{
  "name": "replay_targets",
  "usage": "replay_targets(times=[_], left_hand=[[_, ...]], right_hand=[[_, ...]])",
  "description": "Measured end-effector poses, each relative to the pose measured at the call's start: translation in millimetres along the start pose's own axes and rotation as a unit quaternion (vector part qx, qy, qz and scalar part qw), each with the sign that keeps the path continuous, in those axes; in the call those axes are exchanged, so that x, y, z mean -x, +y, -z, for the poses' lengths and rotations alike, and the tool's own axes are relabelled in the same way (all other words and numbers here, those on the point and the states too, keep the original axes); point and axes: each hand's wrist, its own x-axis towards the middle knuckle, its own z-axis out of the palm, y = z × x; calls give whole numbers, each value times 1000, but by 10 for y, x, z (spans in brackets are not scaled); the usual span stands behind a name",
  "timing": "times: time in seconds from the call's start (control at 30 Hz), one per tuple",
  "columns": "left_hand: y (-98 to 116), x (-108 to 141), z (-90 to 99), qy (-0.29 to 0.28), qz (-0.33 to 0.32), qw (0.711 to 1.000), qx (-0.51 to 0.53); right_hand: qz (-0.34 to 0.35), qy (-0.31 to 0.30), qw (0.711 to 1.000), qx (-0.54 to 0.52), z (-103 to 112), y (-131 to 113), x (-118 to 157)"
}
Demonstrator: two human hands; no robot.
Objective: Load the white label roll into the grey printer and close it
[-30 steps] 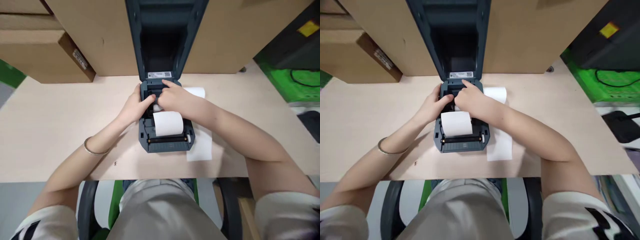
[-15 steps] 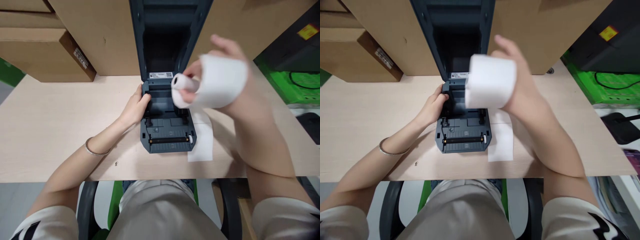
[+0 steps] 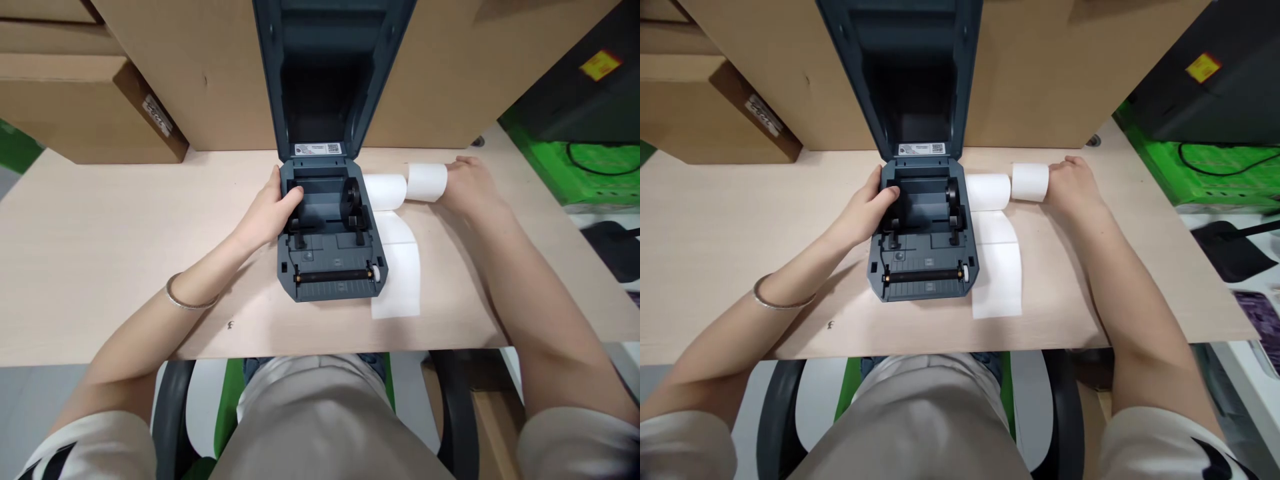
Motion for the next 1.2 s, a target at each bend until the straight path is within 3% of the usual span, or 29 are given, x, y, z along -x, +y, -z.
replay_targets(times=[0.33,0.47,0.53,0.63,0.73,0.83,0.93,1.03,1.2], left_hand=[[-13,-55,-23,-10,1,999,33],[-57,-99,-40,-24,-75,996,46],[-150,-134,-34,-31,-97,994,36],[-307,-159,-3,-37,-81,996,21],[-350,-107,30,-49,-78,995,34],[-262,2,34,-64,-83,994,27],[-180,94,-2,-62,-79,995,15],[-176,146,-49,-28,-34,998,36],[-137,223,-60,-1,12,999,38]], right_hand=[[-34,-54,998,-17,221,-73,120],[-39,-48,998,-17,425,-105,173],[-18,-22,1000,-7,552,-243,227],[58,-3,998,-3,655,-565,276],[134,-42,990,-8,604,-862,214],[171,-76,982,-24,495,-1017,76],[171,-101,978,-61,437,-1042,-19],[159,-90,981,-60,458,-998,26],[175,-43,983,-18,739,-875,359]])
